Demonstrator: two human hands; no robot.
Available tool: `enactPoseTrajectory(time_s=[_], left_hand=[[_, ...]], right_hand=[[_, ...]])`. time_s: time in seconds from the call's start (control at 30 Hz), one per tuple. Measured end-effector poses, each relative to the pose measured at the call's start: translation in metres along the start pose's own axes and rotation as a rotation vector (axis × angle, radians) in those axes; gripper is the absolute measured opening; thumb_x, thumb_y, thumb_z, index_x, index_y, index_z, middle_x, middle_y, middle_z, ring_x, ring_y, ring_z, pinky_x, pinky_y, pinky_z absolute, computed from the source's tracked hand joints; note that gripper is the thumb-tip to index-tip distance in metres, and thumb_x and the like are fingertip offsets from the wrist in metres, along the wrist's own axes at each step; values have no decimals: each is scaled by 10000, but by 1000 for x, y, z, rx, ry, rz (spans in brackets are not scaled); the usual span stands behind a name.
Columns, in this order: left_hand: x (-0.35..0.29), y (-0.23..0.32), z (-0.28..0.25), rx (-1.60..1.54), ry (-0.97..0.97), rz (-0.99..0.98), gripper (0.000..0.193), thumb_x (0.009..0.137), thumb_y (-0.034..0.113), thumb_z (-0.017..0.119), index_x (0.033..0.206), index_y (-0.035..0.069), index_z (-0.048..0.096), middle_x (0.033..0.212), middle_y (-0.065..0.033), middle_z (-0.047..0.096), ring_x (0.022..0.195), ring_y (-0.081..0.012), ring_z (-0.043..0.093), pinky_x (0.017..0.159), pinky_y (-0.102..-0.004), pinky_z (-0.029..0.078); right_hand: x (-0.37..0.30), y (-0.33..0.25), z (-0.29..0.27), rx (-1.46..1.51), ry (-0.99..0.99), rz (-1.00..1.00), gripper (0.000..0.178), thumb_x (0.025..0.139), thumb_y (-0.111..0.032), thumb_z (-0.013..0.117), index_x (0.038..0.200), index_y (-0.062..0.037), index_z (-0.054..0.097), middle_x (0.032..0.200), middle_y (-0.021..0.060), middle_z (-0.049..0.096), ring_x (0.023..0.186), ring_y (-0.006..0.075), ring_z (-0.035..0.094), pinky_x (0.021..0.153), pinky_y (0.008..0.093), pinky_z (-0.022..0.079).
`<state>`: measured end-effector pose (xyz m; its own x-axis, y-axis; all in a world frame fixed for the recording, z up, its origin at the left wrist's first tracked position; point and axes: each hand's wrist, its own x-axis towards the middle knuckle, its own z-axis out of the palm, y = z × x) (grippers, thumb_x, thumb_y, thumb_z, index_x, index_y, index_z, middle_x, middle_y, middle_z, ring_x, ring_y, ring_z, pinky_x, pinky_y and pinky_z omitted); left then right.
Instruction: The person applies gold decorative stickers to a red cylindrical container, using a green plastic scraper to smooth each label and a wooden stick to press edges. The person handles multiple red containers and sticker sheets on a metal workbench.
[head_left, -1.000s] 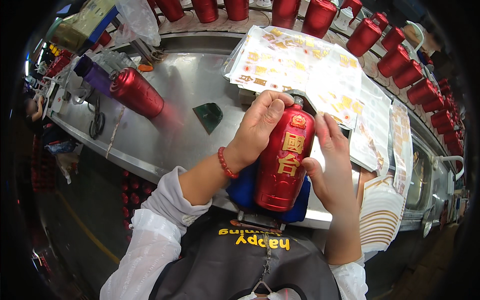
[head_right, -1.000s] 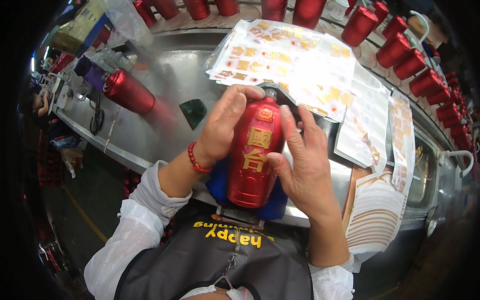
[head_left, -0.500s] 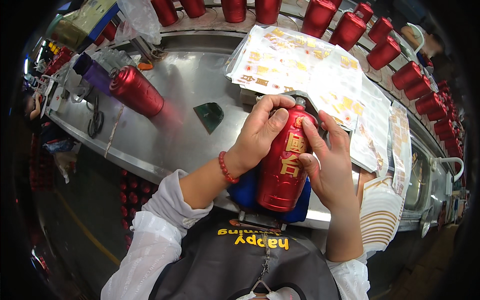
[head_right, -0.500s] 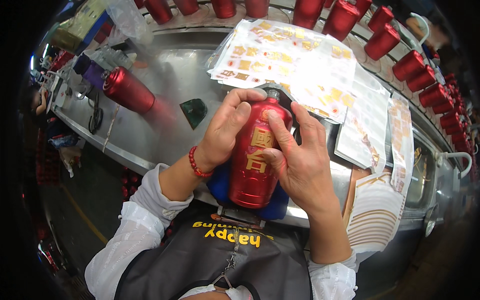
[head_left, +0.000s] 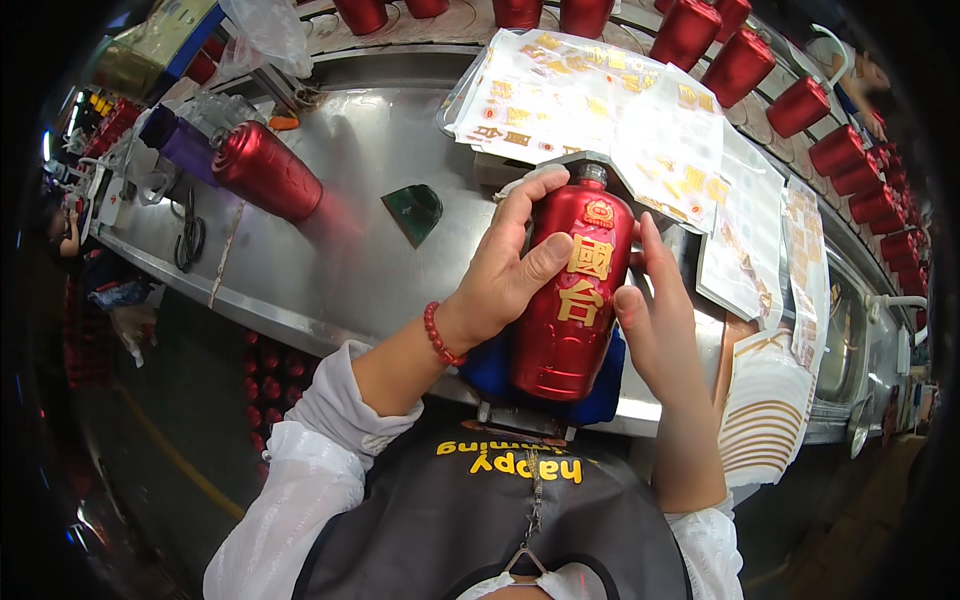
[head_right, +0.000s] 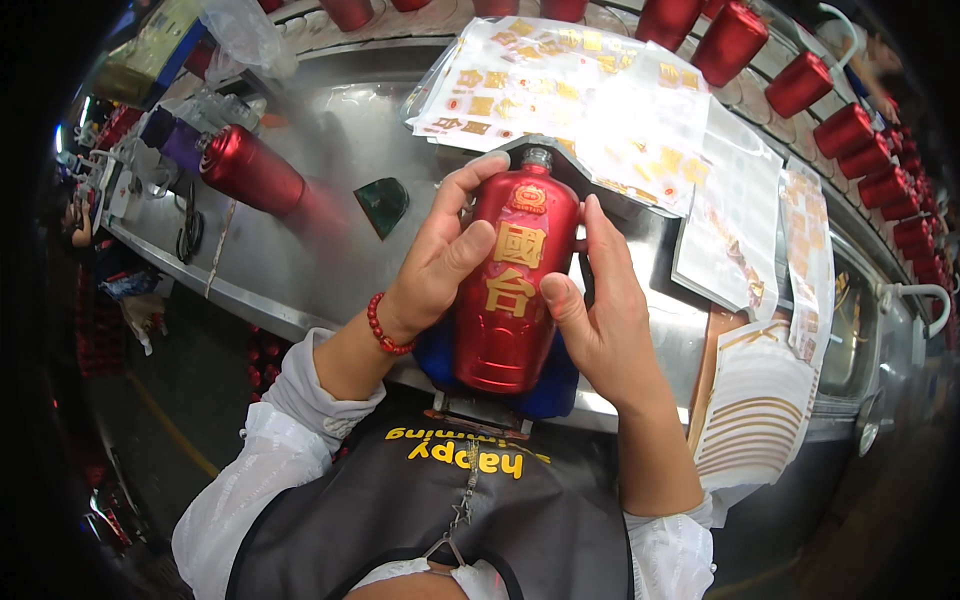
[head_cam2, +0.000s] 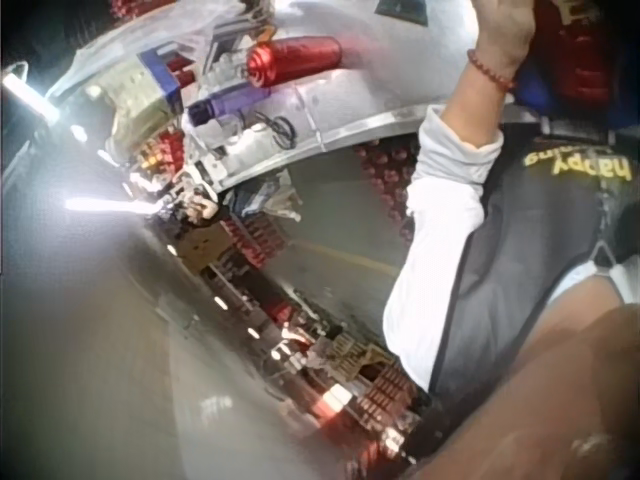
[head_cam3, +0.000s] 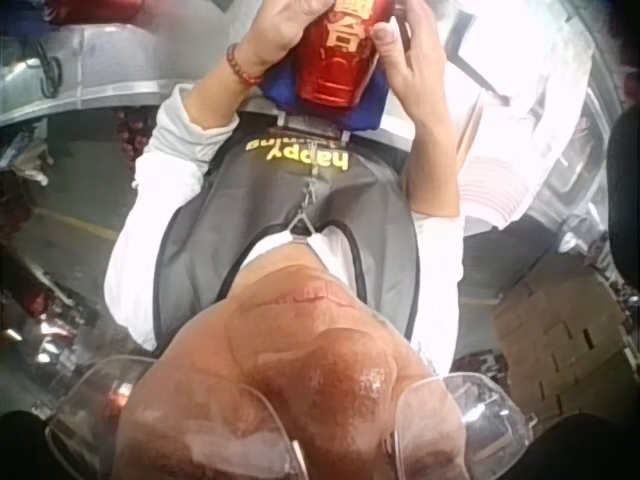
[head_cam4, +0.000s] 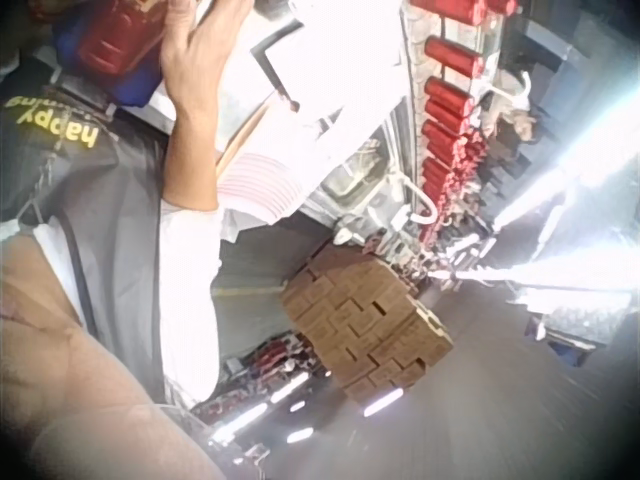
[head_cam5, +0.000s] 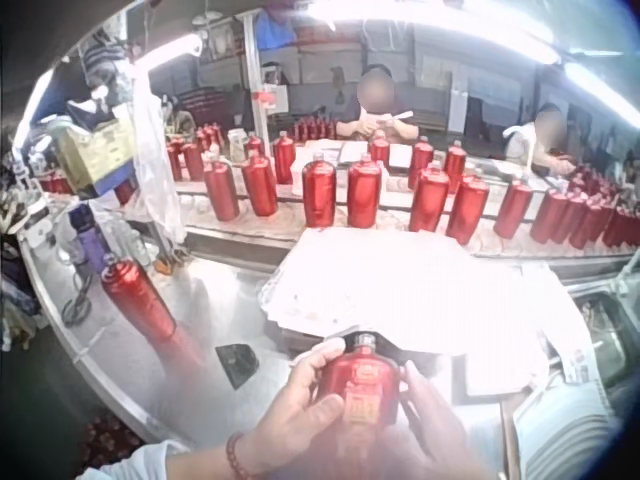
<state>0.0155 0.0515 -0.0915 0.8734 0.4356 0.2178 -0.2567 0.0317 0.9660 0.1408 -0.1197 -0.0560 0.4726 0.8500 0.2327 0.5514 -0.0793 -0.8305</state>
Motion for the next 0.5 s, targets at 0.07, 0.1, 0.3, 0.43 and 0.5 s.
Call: enactPoseTrajectory(time_s=[0.07, 0.1, 0.3, 0.43, 0.5], left_hand=[[-1, -2, -2, 107, -13, 33, 703, 1015, 346, 599, 1532, 32, 240, 1439, -139, 438, 1303, -190, 478, 1102, -335, 391], [0, -3, -2, 167, -20, 55, 733, 1008, 355, 611, 1541, 33, 225, 1450, -142, 426, 1315, -197, 467, 1111, -340, 381], [-4, -2, -4, 78, -44, 22, 829, 987, 401, 633, 1567, 24, 177, 1511, -149, 356, 1375, -211, 408, 1138, -345, 343], [-7, 1, -4, 184, -65, 31, 865, 987, 414, 626, 1584, 22, 139, 1540, -150, 322, 1411, -215, 362, 1166, -352, 302], [-8, 1, 0, 119, -29, 43, 922, 948, 492, 651, 1568, -6, 183, 1535, -205, 317, 1426, -277, 338, 1183, -381, 264]], right_hand=[[1, 4, 3, 20, 10, -7, 790, 989, -445, 610, 1491, 99, 333, 1456, 277, 450, 1342, 342, 481, 1106, 393, 392], [2, 9, 5, -50, 27, -41, 811, 976, -458, 630, 1500, 86, 333, 1448, 260, 469, 1316, 307, 501, 1089, 379, 404], [-7, 15, 2, 332, -84, 109, 934, 927, -481, 696, 1537, 78, 264, 1453, 239, 481, 1296, 263, 506, 1085, 364, 400], [-7, 17, 6, 366, -81, 81, 1005, 901, -494, 723, 1554, 73, 212, 1481, 264, 451, 1369, 287, 460, 1119, 371, 374], [-7, 19, 2, 378, -120, 114, 1037, 884, -490, 744, 1558, 73, 192, 1481, 271, 447, 1381, 292, 449, 1129, 373, 364]])
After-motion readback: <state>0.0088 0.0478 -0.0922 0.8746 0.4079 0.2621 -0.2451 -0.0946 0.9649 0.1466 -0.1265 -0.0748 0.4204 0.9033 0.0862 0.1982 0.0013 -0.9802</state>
